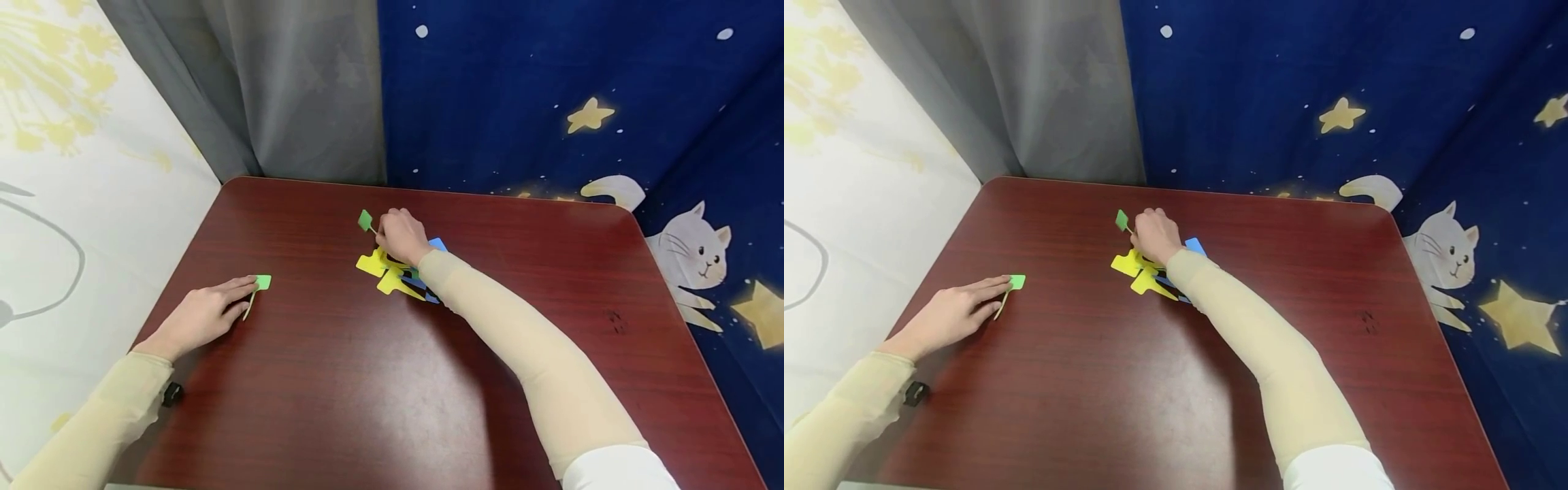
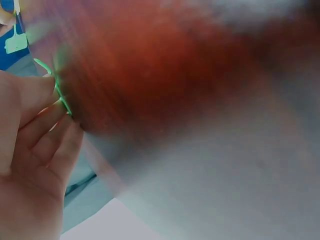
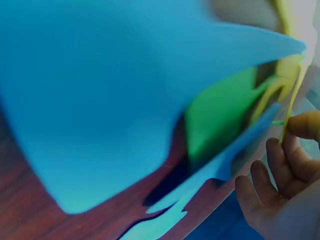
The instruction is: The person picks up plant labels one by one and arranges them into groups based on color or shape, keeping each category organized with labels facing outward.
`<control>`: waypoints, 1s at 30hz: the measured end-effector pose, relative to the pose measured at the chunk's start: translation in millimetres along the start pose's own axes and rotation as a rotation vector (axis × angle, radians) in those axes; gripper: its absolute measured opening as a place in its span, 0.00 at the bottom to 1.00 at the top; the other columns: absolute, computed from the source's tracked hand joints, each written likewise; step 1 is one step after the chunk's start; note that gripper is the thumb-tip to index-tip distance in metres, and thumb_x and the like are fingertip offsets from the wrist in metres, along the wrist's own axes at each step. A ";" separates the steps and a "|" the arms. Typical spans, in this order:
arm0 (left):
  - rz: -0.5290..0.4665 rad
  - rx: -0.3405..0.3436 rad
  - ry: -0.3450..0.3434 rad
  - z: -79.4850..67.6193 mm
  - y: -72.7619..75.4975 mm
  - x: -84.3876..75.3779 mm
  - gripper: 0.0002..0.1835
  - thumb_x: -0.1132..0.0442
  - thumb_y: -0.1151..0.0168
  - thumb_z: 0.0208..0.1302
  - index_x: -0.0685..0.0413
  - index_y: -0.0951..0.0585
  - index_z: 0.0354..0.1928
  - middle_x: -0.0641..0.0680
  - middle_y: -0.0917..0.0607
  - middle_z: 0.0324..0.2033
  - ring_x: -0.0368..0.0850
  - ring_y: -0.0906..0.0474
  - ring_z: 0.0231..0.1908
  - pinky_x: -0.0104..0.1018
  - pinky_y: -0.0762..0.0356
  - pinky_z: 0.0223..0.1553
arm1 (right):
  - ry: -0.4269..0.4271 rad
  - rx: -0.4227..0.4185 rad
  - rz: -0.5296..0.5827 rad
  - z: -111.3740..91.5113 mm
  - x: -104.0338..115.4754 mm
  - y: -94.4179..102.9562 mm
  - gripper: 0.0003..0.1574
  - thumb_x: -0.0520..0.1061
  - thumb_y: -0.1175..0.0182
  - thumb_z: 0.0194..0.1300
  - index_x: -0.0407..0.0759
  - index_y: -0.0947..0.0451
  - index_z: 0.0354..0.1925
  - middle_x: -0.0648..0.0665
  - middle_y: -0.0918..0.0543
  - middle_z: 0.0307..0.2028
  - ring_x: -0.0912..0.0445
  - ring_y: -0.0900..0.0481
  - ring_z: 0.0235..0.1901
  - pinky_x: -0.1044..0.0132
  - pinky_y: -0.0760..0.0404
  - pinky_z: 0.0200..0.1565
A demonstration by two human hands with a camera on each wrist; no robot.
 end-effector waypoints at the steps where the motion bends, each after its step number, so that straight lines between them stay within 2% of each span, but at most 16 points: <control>1: 0.000 0.007 0.002 0.3 0.4 0.2 0.23 0.60 0.39 0.57 0.50 0.24 0.57 0.50 0.28 0.58 0.49 0.25 0.50 0.46 0.26 0.35 | -0.003 -0.005 0.040 0.1 0.0 2.1 0.10 0.50 0.46 0.59 0.54 0.25 0.22 0.54 0.31 0.29 0.57 0.35 0.34 0.65 0.27 0.29; 5: -0.008 0.042 0.024 0.6 1.5 1.4 0.24 0.60 0.40 0.58 0.49 0.26 0.58 0.49 0.28 0.58 0.50 0.26 0.52 0.45 0.27 0.37 | 0.000 -0.013 0.176 0.8 0.2 9.0 0.09 0.50 0.45 0.59 0.55 0.24 0.23 0.55 0.28 0.28 0.58 0.36 0.39 0.66 0.30 0.35; 8: -0.019 0.065 0.048 -0.6 2.4 2.2 0.25 0.59 0.40 0.58 0.50 0.26 0.59 0.50 0.29 0.59 0.50 0.27 0.53 0.47 0.27 0.39 | 0.033 -0.018 0.258 2.1 1.7 13.7 0.08 0.49 0.45 0.59 0.53 0.24 0.24 0.55 0.26 0.26 0.58 0.33 0.37 0.67 0.32 0.37; 13: -0.036 0.086 0.059 -1.0 3.1 2.0 0.26 0.57 0.38 0.57 0.50 0.27 0.60 0.50 0.29 0.59 0.50 0.27 0.52 0.50 0.28 0.42 | 0.047 -0.064 0.385 4.8 -1.3 27.0 0.06 0.48 0.46 0.61 0.51 0.25 0.28 0.54 0.24 0.25 0.58 0.30 0.27 0.66 0.31 0.32; 19: -0.047 0.106 0.046 0.2 3.1 2.2 0.30 0.53 0.35 0.54 0.50 0.28 0.60 0.50 0.30 0.60 0.49 0.27 0.53 0.51 0.28 0.45 | 0.008 -0.117 0.507 4.0 -6.3 43.0 0.04 0.48 0.45 0.61 0.53 0.27 0.29 0.56 0.23 0.26 0.59 0.30 0.25 0.66 0.30 0.28; 23: -0.047 0.128 0.050 -0.1 2.9 4.5 0.31 0.51 0.35 0.54 0.49 0.28 0.60 0.50 0.30 0.60 0.49 0.28 0.53 0.51 0.28 0.45 | 0.022 -0.143 0.494 0.9 -0.7 49.8 0.05 0.47 0.43 0.59 0.53 0.28 0.27 0.55 0.24 0.23 0.60 0.29 0.24 0.67 0.29 0.27; 26: -0.055 0.135 0.057 0.0 3.2 5.7 0.31 0.50 0.35 0.53 0.48 0.28 0.60 0.50 0.30 0.60 0.49 0.28 0.53 0.50 0.29 0.45 | 0.055 -0.165 0.431 -1.3 8.3 51.8 0.05 0.47 0.42 0.58 0.54 0.27 0.26 0.56 0.25 0.22 0.61 0.30 0.23 0.68 0.30 0.27; 30: -0.060 0.139 0.063 0.5 4.2 5.9 0.31 0.49 0.35 0.53 0.47 0.28 0.60 0.50 0.29 0.59 0.48 0.28 0.54 0.50 0.29 0.46 | 0.119 -0.148 0.352 -3.9 25.6 48.8 0.05 0.47 0.41 0.58 0.55 0.25 0.25 0.58 0.24 0.21 0.62 0.29 0.21 0.69 0.30 0.25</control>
Point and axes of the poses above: each hand's wrist, its own z-axis towards the middle knuckle, its own y-axis out of the back of the hand, x = y × z, the point moved 9 cm from there along z, towards the middle knuckle
